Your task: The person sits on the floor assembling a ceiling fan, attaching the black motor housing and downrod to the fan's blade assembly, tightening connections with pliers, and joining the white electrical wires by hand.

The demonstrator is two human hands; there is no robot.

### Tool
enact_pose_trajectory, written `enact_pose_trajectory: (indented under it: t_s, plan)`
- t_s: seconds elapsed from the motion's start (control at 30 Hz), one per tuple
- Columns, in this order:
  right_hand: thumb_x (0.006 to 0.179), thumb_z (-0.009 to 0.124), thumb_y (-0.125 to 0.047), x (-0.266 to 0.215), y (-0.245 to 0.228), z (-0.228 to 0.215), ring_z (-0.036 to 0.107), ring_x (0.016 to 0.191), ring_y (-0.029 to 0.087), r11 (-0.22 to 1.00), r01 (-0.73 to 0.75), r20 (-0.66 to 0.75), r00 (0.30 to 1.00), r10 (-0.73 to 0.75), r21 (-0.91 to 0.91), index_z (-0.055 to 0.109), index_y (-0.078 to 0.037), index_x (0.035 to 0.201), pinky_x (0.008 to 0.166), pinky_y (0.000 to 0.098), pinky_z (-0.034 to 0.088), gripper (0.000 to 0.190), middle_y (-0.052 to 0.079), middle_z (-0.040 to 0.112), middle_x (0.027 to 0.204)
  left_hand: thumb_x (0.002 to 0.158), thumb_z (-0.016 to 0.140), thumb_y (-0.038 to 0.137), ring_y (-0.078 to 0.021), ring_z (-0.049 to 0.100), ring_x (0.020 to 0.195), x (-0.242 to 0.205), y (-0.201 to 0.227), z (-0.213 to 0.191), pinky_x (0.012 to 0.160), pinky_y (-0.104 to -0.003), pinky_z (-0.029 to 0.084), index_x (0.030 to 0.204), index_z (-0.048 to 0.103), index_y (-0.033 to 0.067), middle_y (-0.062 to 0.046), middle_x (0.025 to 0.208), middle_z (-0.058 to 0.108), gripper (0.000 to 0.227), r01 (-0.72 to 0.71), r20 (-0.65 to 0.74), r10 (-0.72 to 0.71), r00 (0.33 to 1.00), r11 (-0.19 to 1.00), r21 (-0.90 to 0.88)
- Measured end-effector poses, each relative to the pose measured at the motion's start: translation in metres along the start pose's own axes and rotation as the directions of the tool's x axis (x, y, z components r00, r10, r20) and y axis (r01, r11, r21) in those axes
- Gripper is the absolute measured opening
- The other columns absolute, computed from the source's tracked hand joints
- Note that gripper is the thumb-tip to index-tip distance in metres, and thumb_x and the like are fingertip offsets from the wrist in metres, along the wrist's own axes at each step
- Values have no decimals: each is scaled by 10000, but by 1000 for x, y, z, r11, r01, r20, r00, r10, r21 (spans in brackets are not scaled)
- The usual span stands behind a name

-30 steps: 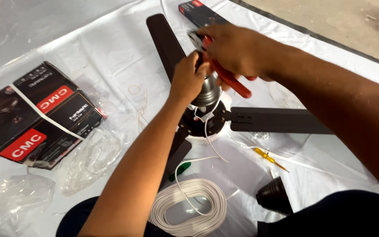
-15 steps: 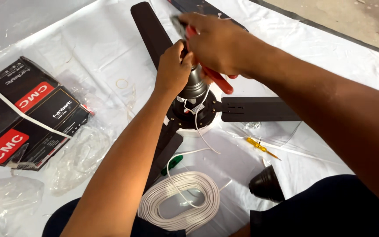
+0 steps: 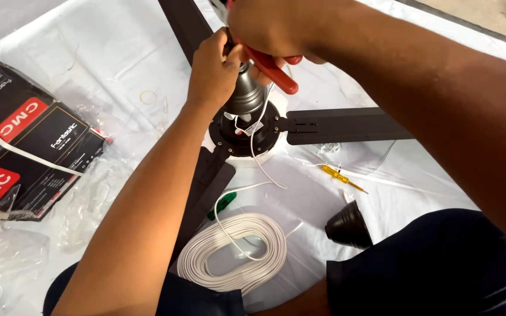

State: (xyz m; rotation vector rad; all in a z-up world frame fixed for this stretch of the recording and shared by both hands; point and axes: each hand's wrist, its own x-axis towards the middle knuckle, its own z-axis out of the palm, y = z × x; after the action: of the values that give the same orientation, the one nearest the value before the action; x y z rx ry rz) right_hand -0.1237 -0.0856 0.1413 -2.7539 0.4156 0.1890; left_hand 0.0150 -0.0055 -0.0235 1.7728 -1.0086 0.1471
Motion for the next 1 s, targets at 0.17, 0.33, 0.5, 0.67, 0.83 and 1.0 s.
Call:
enact_pose_trajectory:
  t_s: [0.17, 0.33, 0.5, 0.67, 0.83, 1.0]
  plan:
    - [952, 480, -184, 12, 7, 11, 516, 402, 158, 994, 42, -31, 999, -39, 101, 711, -21, 796, 365, 341, 368, 322, 161, 659, 591, 1032, 643, 156, -228, 725, 819, -4, 2, -2, 816, -369, 561, 1043, 625, 18, -104, 886, 738, 139, 16, 28, -14, 999, 999, -47]
    - [951, 469, -164, 19, 16, 15, 600, 420, 176, 964, 103, -103, 992, -80, 245, 715, -55, 913, 357, 356, 403, 271, 127, 689, 617, 1009, 593, 95, -227, 727, 851, -2, 1, -3, 823, -396, 557, 1061, 612, 8, -115, 920, 725, 104, 7, 21, -7, 1000, 1000, 17]
    - [914, 444, -65, 13, 21, 11, 686, 466, 191, 939, 226, -170, 968, -186, 259, 622, -21, 1108, 400, 361, 477, 267, 151, 692, 688, 1000, 607, 92, -231, 706, 851, -3, -1, -1, 810, -390, 547, 1093, 636, 12, -115, 925, 724, 126, 10, 6, -10, 1000, 1000, 6]
    - [875, 472, -65, 13, 24, 13, 714, 497, 200, 907, 229, -193, 966, -169, 354, 555, -104, 1383, 389, 369, 519, 516, 112, 723, 725, 993, 614, 85, -222, 705, 824, -5, 1, -5, 785, -371, 538, 1041, 635, -2, -115, 912, 728, 102, 22, 27, -23, 999, 999, 40]
    - [872, 437, -64, 9, 23, 7, 745, 521, 222, 882, 196, -110, 980, -164, 429, 561, -69, 1397, 420, 388, 546, 540, 177, 765, 845, 974, 598, 51, -206, 723, 871, -2, -9, -6, 802, -348, 536, 1083, 637, -6, -131, 931, 730, 129, -26, 12, 25, 1000, 996, 88]
    - [827, 492, -126, 25, 36, 20, 752, 471, 208, 803, 394, -323, 908, -266, 447, 484, -119, 1466, 428, 314, 572, 639, 144, 763, 928, 1024, 634, 143, -240, 731, 904, -6, 14, -11, 831, -345, 537, 1082, 646, 0, -125, 959, 753, 154, 43, 86, -38, 996, 997, -60]
